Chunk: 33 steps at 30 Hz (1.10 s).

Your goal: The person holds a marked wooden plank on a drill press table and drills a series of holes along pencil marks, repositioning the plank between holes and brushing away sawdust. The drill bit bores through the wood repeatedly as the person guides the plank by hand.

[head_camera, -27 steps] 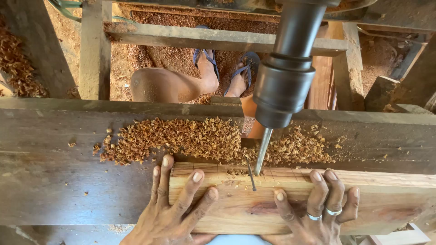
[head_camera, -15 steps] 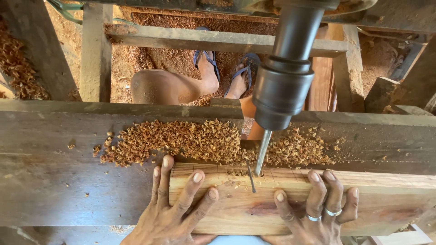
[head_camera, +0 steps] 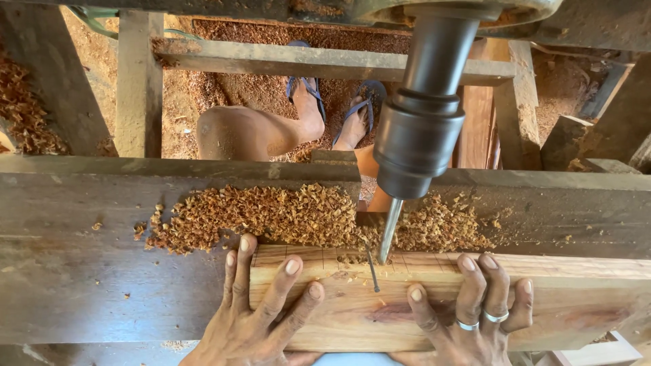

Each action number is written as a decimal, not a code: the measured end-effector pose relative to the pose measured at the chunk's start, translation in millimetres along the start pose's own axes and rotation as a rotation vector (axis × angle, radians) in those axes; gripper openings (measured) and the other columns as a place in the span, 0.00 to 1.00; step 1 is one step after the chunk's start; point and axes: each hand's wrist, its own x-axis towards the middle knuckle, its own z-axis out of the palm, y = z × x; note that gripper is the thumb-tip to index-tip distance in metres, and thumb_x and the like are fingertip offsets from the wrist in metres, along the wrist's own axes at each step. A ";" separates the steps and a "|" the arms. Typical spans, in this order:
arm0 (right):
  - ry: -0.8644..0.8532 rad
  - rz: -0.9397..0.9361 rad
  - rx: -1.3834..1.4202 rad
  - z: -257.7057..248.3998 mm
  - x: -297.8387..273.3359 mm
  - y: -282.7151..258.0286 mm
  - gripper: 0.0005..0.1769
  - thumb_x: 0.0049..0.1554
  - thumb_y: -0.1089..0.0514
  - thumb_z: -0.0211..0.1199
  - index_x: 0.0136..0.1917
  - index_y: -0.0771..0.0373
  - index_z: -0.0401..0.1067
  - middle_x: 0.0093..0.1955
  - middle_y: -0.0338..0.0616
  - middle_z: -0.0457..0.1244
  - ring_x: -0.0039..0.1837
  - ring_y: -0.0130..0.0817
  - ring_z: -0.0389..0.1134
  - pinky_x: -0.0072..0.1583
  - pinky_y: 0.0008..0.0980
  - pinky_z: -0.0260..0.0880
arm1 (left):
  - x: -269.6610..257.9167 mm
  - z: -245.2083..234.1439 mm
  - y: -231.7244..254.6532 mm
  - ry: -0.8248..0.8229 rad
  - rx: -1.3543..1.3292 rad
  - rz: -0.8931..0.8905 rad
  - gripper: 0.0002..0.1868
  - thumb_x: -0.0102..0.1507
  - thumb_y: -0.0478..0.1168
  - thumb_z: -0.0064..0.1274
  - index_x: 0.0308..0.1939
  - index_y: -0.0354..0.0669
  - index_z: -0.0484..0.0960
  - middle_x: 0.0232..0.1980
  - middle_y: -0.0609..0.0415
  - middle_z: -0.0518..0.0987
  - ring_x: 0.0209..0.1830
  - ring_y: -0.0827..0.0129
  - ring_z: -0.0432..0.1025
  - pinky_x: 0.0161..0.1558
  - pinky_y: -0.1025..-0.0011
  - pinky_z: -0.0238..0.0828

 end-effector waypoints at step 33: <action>0.131 -0.002 0.233 -32.8 -75.2 -48.3 0.70 0.22 0.25 0.78 0.74 0.47 0.58 0.79 0.67 0.38 0.80 0.67 0.36 0.73 0.72 0.27 | 83.4 -71.6 51.8 0.285 0.197 0.077 0.29 0.56 0.61 0.65 0.44 0.41 0.78 0.48 0.43 0.75 0.53 0.51 0.64 0.54 0.46 0.61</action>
